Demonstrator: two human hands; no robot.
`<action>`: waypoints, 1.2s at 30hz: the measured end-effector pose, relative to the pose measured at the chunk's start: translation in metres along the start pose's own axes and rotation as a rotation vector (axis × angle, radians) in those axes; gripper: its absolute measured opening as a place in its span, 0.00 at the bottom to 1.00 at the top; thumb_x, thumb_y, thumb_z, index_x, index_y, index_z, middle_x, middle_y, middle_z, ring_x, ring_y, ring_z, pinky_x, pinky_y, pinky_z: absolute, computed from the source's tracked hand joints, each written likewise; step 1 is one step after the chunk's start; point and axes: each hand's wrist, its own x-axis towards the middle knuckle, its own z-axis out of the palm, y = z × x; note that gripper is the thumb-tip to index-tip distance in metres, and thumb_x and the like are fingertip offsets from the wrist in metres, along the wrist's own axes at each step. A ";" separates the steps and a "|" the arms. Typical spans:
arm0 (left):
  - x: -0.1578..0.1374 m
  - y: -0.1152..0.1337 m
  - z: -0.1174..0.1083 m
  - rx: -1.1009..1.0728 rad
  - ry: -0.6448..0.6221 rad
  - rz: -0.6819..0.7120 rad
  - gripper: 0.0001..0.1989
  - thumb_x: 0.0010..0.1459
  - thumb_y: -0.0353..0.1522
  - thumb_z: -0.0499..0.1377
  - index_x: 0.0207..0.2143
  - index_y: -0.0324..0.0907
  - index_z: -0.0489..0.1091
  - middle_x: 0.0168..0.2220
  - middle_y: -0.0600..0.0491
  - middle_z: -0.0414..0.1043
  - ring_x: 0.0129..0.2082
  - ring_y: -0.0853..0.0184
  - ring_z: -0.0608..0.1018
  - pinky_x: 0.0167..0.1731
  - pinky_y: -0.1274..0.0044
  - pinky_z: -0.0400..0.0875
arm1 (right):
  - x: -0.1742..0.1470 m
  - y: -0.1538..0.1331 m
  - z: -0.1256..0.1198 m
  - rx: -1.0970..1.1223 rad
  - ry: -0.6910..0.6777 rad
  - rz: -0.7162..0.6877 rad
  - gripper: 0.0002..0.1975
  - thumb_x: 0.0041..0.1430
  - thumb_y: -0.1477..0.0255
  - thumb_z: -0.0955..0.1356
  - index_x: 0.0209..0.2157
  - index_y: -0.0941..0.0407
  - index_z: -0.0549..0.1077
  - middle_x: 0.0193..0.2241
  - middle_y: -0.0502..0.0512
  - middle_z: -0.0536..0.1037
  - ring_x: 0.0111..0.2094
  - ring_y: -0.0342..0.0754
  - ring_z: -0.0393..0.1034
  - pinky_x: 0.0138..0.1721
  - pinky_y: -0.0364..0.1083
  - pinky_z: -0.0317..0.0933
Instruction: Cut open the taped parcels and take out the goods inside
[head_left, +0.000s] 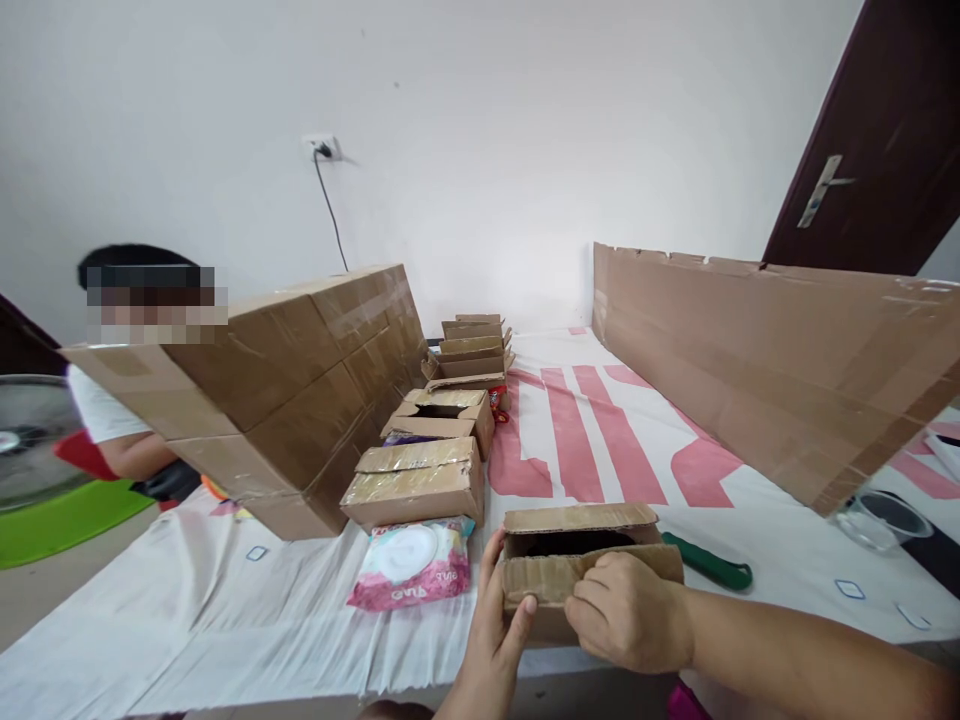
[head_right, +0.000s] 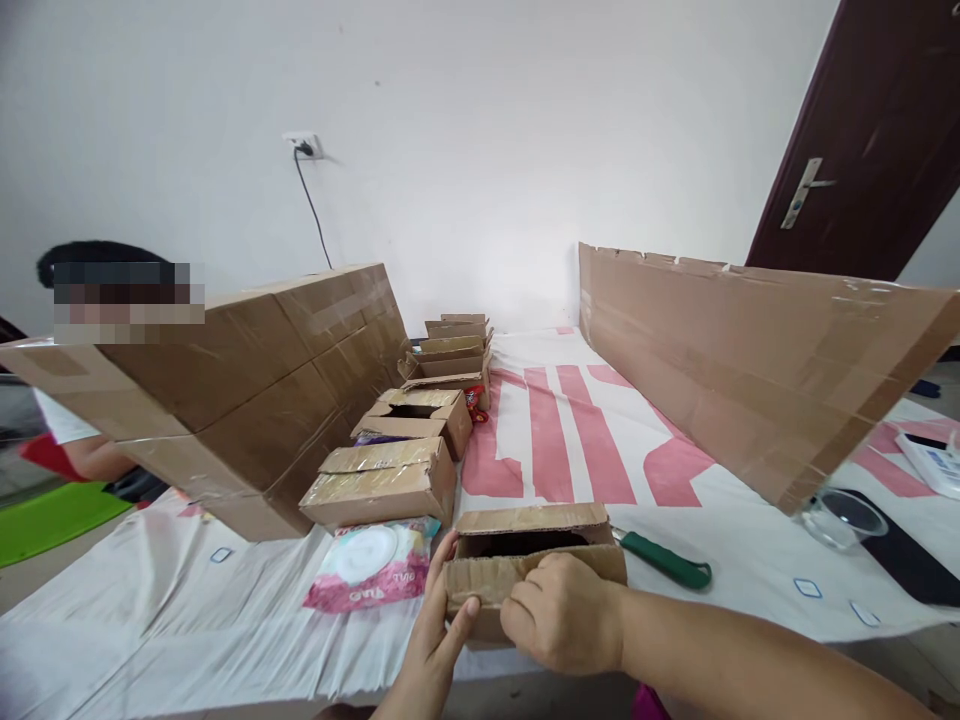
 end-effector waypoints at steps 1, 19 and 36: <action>0.000 0.001 0.000 0.007 -0.003 -0.001 0.25 0.63 0.43 0.51 0.59 0.44 0.61 0.69 0.45 0.43 0.67 0.56 0.51 0.63 0.61 0.51 | -0.001 0.001 -0.001 0.032 0.029 -0.012 0.06 0.57 0.74 0.63 0.26 0.56 0.65 0.19 0.47 0.69 0.19 0.43 0.61 0.22 0.47 0.45; 0.001 0.006 -0.003 -0.033 0.003 -0.007 0.26 0.62 0.43 0.52 0.60 0.44 0.60 0.68 0.47 0.46 0.67 0.57 0.53 0.63 0.65 0.52 | 0.009 -0.008 -0.018 0.143 -0.038 0.782 0.06 0.57 0.78 0.64 0.29 0.54 0.63 0.23 0.48 0.73 0.23 0.45 0.69 0.25 0.44 0.51; 0.013 0.002 -0.001 -0.059 0.017 -0.082 0.21 0.61 0.44 0.53 0.52 0.45 0.70 0.66 0.46 0.50 0.63 0.53 0.60 0.62 0.59 0.53 | -0.009 -0.019 -0.001 0.303 0.322 0.320 0.10 0.60 0.83 0.59 0.29 0.56 0.65 0.25 0.51 0.74 0.28 0.44 0.65 0.32 0.45 0.60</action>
